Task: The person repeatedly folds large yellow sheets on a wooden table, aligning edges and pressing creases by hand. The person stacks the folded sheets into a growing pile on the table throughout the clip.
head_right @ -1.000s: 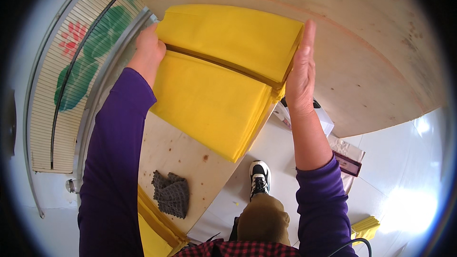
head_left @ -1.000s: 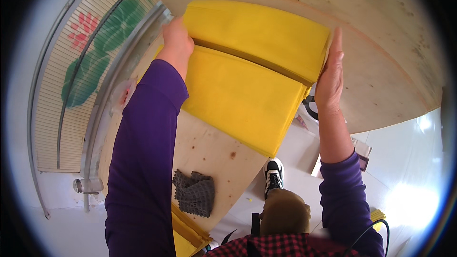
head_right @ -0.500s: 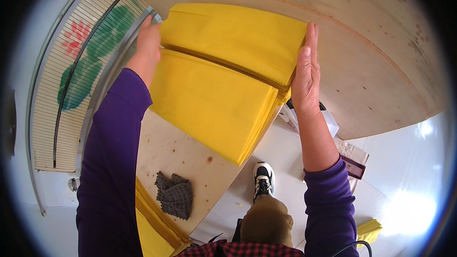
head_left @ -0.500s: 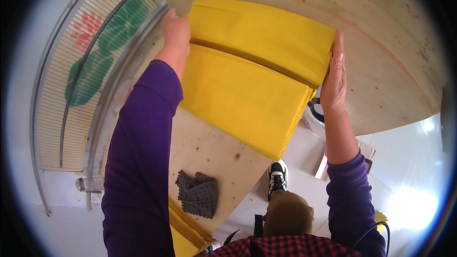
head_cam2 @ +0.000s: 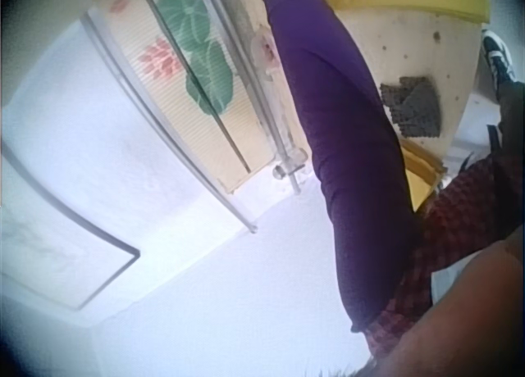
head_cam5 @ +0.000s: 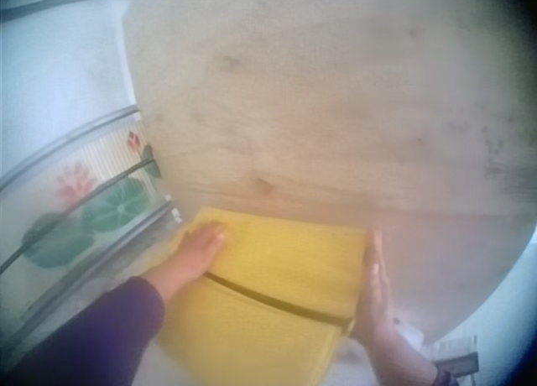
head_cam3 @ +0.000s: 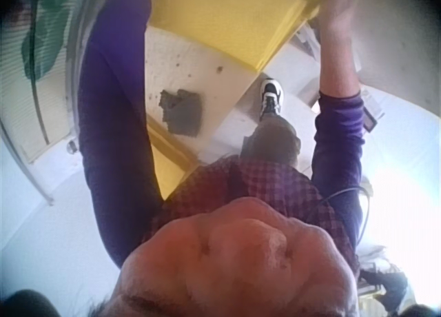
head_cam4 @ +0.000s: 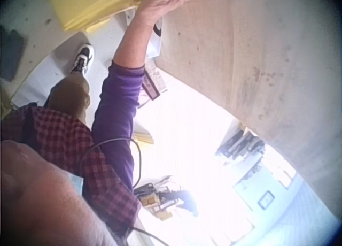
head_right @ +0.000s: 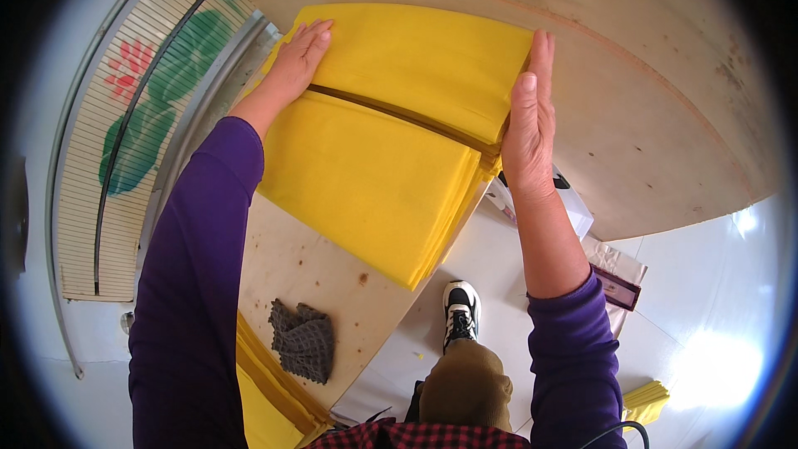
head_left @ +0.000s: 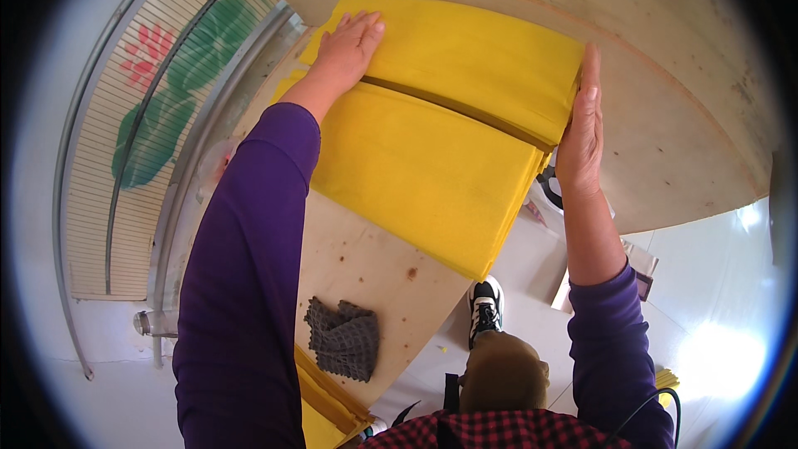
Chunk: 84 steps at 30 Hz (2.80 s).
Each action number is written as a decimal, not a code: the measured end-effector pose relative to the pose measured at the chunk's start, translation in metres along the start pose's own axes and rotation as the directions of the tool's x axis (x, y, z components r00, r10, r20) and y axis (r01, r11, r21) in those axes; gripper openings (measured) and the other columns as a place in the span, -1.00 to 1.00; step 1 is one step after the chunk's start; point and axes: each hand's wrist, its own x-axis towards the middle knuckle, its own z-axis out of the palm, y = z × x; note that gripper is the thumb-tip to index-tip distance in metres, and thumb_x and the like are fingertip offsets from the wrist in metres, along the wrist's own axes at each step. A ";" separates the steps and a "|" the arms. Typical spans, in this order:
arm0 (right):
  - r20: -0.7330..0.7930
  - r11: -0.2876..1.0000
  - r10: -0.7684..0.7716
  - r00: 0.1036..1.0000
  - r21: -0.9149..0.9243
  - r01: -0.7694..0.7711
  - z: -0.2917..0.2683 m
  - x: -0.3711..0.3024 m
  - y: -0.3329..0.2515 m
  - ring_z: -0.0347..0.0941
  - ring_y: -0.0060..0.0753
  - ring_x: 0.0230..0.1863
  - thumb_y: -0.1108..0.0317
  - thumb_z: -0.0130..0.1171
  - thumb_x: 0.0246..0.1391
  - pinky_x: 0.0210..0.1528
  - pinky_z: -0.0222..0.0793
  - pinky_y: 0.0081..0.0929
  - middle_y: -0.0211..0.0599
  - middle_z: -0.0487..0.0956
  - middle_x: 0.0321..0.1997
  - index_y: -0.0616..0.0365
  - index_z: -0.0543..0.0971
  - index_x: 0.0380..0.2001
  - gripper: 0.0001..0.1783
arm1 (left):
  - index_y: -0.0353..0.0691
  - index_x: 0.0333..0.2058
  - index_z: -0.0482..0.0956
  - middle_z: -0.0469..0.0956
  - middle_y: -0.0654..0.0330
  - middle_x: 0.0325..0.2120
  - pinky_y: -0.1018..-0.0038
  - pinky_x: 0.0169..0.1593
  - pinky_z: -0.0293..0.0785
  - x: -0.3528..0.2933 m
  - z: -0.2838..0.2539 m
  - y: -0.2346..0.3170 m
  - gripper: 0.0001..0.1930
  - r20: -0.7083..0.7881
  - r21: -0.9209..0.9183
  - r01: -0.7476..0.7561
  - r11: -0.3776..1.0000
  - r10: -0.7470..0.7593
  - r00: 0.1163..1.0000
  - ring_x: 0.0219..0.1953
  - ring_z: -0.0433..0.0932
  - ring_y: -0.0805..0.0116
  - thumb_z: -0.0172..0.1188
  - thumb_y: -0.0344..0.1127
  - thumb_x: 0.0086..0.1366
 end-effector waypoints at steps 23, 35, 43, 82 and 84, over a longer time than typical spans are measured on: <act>-0.056 0.991 -0.046 0.997 -0.127 0.038 0.000 -0.007 -0.009 -0.26 -0.17 0.50 -0.18 -0.44 0.34 0.45 -0.30 -0.34 -0.05 -0.12 0.49 0.22 -0.03 0.38 -0.21 | -0.06 0.33 0.11 0.00 0.08 0.37 0.11 0.41 -0.32 -0.044 -0.025 0.046 -0.28 0.087 0.046 -0.428 0.903 0.423 0.902 0.44 -0.19 0.09 0.07 0.10 0.30; -0.082 0.995 0.052 0.995 0.086 -0.045 0.023 -0.011 -0.030 -0.11 -0.25 0.45 -0.15 -0.44 0.36 0.41 -0.18 -0.42 -0.12 -0.02 0.46 0.23 -0.06 0.39 -0.22 | -0.03 0.30 0.16 0.05 0.05 0.35 0.05 0.40 -0.21 -0.035 -0.009 0.066 -0.17 0.072 -0.007 -0.454 0.891 0.454 0.888 0.41 -0.10 0.03 0.18 0.23 0.15; -0.093 0.992 0.077 0.993 0.109 -0.067 0.027 -0.011 -0.035 -0.04 -0.28 0.43 -0.14 -0.44 0.37 0.39 -0.12 -0.45 -0.15 0.02 0.45 0.23 -0.08 0.39 -0.23 | 0.02 0.31 0.14 0.03 0.11 0.36 0.06 0.42 -0.23 -0.027 -0.012 0.072 -0.10 0.088 0.041 -0.473 0.880 0.468 0.879 0.42 -0.12 0.11 0.32 0.13 0.03; 0.940 0.986 -0.048 0.339 -0.009 0.165 0.072 -0.209 -0.128 0.31 -0.01 0.15 0.34 0.22 0.05 0.15 0.28 -0.22 -0.15 0.43 0.12 0.10 0.47 0.03 -0.56 | -0.29 0.28 0.18 0.08 -0.05 0.34 0.16 0.39 -0.18 -0.530 -0.217 0.131 -0.46 -0.385 -0.023 0.389 0.921 -0.367 0.847 0.42 -0.13 -0.04 -0.04 -0.21 0.39; 0.933 0.922 -0.121 0.340 -0.022 0.386 0.100 -0.228 -0.124 0.30 0.00 0.16 0.35 0.25 0.02 0.17 0.27 -0.26 -0.15 0.42 0.15 0.07 0.49 0.03 -0.55 | -0.28 0.28 0.18 0.07 -0.05 0.34 0.16 0.39 -0.17 -0.579 -0.217 0.147 -0.47 -0.439 -0.062 0.478 0.876 -0.454 0.775 0.42 -0.14 -0.03 -0.05 -0.21 0.41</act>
